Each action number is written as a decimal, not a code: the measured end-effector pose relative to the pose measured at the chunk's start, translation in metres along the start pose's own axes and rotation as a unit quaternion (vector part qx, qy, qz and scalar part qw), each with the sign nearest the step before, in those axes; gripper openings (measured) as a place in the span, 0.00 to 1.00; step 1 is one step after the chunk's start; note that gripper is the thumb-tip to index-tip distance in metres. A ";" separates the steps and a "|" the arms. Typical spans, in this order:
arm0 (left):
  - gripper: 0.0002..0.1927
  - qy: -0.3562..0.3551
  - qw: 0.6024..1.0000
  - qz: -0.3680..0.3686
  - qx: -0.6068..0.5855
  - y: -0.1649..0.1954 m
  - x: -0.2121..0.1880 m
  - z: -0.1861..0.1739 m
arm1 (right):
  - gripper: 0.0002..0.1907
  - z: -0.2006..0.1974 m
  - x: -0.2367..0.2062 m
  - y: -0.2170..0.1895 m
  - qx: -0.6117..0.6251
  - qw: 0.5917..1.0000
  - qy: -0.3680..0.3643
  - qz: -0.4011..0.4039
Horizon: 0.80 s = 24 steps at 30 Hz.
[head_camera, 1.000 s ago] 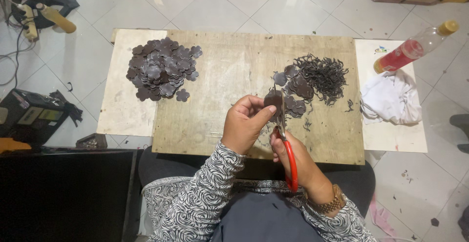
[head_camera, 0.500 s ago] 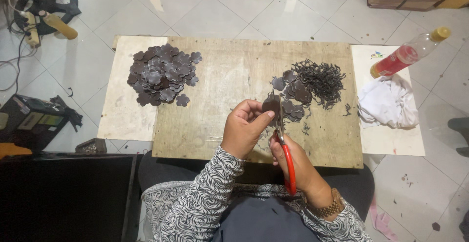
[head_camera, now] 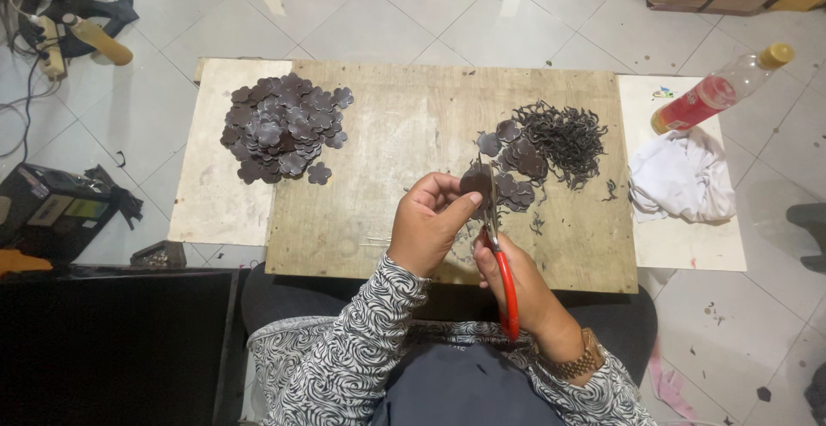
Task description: The person sits at a workbench and uses red-handled scissors to trim excess material from the edges of dark flower-shaped pieces, one at a time, placing trimmed pieces in a pile and cut scraps in a separate pile. They occasionally gather pieces from the table and continue trimming throughout the episode.
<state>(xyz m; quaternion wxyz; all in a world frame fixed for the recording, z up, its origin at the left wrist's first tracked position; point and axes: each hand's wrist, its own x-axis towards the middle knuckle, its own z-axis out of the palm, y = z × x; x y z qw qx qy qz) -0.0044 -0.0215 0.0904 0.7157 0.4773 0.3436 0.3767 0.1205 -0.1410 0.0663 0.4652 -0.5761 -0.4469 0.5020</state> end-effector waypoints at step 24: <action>0.08 0.000 1.000 0.009 0.006 -0.013 0.004 -0.009 | 0.23 0.002 0.004 0.010 -0.011 1.000 -0.001 0.004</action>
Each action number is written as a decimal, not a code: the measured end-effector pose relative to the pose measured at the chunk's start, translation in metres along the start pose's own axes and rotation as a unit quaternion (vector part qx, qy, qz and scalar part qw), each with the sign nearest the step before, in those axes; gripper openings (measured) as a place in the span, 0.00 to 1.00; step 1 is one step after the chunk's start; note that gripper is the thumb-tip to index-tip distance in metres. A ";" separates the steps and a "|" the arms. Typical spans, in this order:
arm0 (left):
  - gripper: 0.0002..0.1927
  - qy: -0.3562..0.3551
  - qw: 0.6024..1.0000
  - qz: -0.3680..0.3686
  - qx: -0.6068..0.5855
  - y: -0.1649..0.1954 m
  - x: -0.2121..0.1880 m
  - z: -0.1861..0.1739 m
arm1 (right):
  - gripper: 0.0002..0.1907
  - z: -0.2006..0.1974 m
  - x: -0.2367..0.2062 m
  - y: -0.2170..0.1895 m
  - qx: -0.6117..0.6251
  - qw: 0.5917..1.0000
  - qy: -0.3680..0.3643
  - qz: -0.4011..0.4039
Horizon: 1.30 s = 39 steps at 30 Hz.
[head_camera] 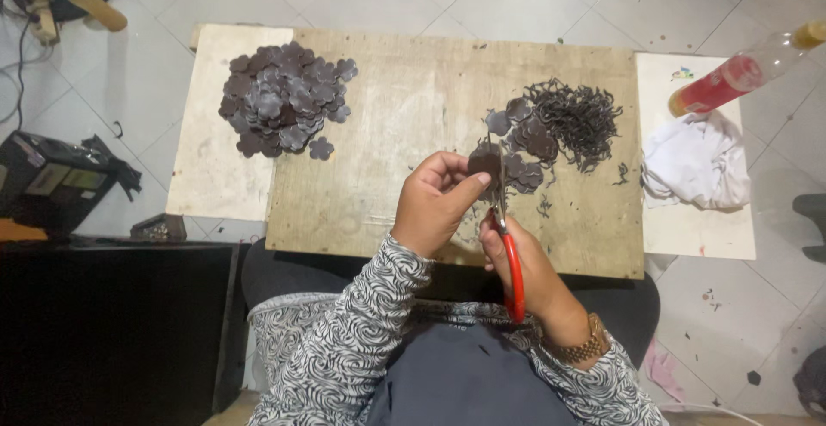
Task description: The person sits at a workbench and uses red-handled scissors to trim excess material from the edges of dark flower-shaped pieces, one at a time, placing trimmed pieces in a pile and cut scraps in a separate pile. They occasionally gather pieces from the table and continue trimming throughout the episode.
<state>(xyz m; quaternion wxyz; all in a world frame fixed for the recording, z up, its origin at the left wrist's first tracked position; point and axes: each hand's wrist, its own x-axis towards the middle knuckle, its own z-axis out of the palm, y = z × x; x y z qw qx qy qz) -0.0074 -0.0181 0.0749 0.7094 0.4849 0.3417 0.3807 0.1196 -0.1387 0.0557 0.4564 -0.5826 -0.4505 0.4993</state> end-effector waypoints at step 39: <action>0.07 -0.013 1.000 0.026 -0.002 0.035 -0.022 0.007 | 0.36 0.001 -0.010 -0.009 0.091 0.992 -0.057 -0.070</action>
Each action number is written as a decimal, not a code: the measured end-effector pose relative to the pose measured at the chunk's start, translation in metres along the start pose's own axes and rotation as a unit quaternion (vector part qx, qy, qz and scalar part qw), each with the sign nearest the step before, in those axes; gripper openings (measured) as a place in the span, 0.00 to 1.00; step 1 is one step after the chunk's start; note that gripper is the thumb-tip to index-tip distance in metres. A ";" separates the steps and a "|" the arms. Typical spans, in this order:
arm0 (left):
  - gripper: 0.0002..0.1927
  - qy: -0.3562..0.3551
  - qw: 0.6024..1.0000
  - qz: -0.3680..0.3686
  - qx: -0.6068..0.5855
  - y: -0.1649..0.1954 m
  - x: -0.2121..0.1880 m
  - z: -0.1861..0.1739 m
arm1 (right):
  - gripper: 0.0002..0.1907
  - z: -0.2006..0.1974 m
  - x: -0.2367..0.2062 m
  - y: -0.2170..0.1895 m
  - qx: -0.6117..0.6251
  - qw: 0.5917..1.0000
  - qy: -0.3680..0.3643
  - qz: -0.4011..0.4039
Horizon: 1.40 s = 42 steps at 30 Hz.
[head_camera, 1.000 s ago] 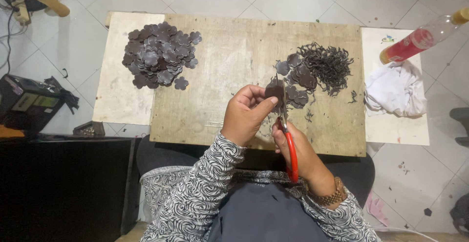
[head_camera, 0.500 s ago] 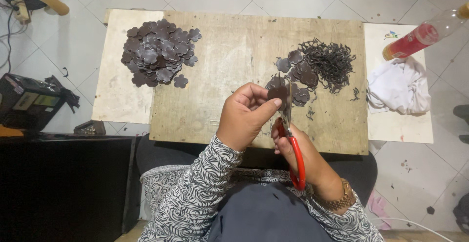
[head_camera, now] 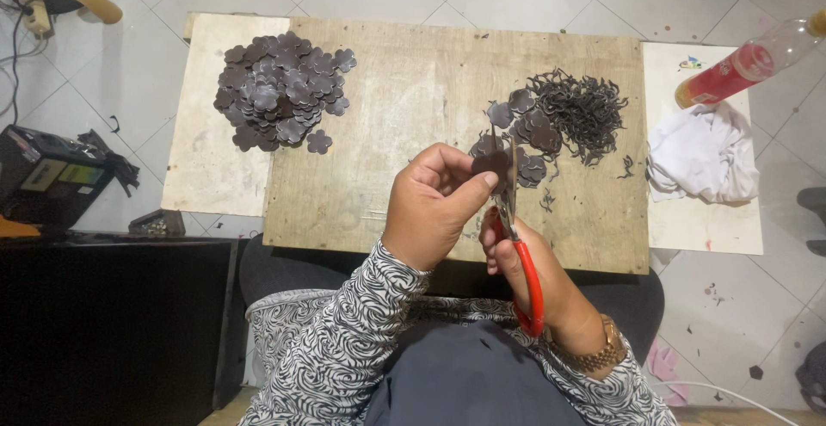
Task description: The person sits at a workbench and uses red-handled scissors to trim excess material from the edges of dark flower-shaped pieces, one at a time, placing trimmed pieces in a pile and cut scraps in a separate pile. They occasionally gather pieces from the table and continue trimming throughout the episode.
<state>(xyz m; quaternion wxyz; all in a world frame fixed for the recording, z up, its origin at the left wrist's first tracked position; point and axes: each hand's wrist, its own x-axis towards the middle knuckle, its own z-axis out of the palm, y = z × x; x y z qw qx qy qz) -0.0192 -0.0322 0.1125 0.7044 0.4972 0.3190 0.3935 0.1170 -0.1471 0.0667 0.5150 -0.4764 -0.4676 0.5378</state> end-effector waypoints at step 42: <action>0.05 -0.026 0.999 -0.003 0.044 0.008 0.007 0.005 | 0.34 -0.002 0.002 -0.008 -0.011 1.000 -0.011 -0.010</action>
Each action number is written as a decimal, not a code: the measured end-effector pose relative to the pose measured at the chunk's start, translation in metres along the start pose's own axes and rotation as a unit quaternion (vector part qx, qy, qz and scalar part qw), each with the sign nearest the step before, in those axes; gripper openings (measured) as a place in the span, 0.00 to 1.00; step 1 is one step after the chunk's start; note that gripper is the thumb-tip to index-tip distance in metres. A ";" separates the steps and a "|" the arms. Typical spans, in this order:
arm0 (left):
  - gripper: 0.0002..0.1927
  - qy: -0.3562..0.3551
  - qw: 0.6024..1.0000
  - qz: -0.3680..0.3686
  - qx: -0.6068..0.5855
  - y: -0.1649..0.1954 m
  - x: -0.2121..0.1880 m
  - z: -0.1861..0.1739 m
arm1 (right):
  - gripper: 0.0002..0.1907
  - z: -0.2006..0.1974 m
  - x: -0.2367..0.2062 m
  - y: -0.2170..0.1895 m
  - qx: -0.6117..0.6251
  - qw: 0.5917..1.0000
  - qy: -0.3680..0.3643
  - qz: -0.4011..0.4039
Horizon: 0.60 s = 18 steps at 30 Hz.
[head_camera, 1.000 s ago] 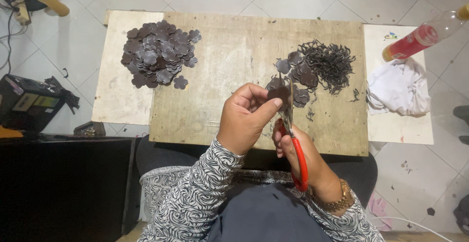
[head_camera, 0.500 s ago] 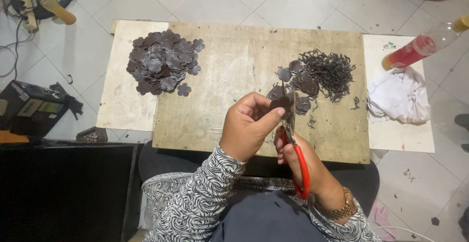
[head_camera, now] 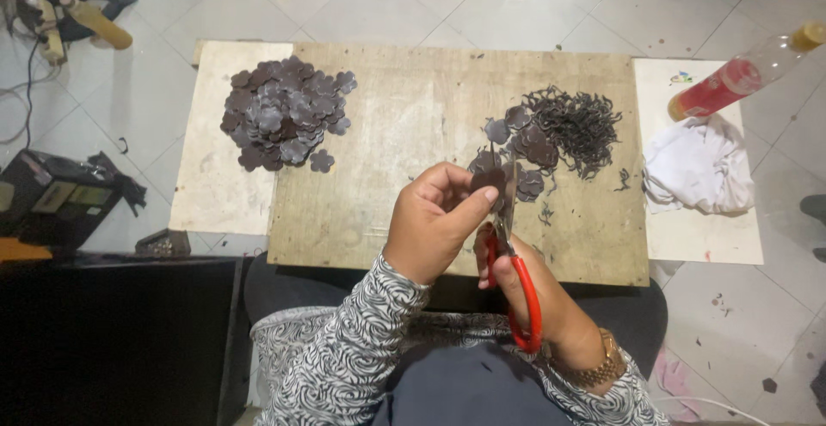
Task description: The person sits at a workbench and uses red-handled scissors to trim excess material from the edges of dark flower-shaped pieces, one at a time, placing trimmed pieces in a pile and cut scraps in a separate pile. They occasionally gather pieces from the table and continue trimming throughout the episode.
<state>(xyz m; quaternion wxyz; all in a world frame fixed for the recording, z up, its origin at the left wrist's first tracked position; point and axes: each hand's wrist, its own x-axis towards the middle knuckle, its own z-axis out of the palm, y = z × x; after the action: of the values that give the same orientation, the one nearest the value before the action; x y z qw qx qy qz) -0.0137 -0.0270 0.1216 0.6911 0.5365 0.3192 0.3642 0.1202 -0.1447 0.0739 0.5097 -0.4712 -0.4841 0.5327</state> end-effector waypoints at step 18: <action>0.04 -0.060 0.995 -0.042 -0.070 0.008 -0.010 -0.001 | 0.38 0.004 -0.005 -0.006 -0.008 0.999 -0.009 -0.034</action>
<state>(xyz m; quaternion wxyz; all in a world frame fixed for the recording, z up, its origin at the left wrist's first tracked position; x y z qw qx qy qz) -0.0212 -0.0337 0.1300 0.7597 0.4939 0.2726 0.3235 0.1167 -0.1494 0.0807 0.5193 -0.4535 -0.5091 0.5154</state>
